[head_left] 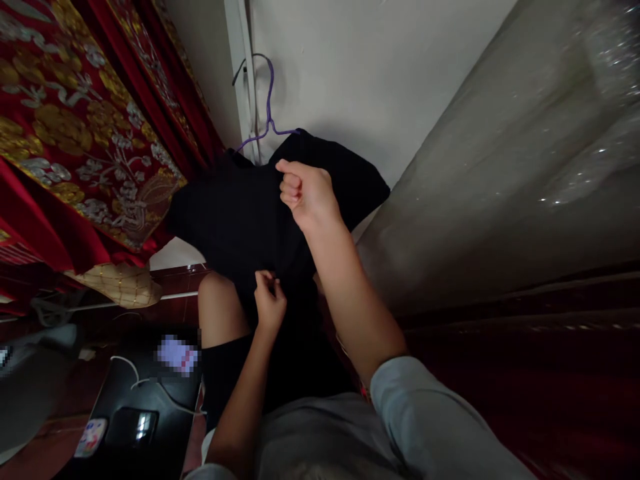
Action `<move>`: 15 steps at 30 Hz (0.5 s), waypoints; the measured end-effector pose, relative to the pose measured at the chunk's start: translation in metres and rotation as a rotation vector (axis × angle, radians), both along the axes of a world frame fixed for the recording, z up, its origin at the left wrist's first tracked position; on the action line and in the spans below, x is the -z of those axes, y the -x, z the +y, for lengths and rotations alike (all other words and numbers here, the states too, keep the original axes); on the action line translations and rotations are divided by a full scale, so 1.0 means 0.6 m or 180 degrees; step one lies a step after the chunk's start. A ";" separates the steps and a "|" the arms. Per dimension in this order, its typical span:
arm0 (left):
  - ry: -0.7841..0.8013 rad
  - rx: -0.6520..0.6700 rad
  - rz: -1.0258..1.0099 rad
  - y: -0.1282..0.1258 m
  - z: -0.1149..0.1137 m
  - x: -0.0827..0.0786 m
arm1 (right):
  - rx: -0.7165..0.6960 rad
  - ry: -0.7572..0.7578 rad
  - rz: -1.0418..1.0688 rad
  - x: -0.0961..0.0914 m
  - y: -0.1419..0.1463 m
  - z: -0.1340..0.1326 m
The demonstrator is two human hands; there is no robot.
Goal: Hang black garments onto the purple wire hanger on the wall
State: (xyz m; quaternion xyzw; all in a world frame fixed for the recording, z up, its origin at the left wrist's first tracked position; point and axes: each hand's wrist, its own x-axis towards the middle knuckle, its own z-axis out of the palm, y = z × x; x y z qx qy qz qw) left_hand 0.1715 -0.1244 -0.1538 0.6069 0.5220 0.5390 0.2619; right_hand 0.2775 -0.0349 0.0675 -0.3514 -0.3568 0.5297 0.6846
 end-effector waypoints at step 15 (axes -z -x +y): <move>-0.1739 0.0888 0.0344 0.024 0.176 -0.362 | 0.0460 -0.0837 -0.0837 0.019 -0.011 -0.036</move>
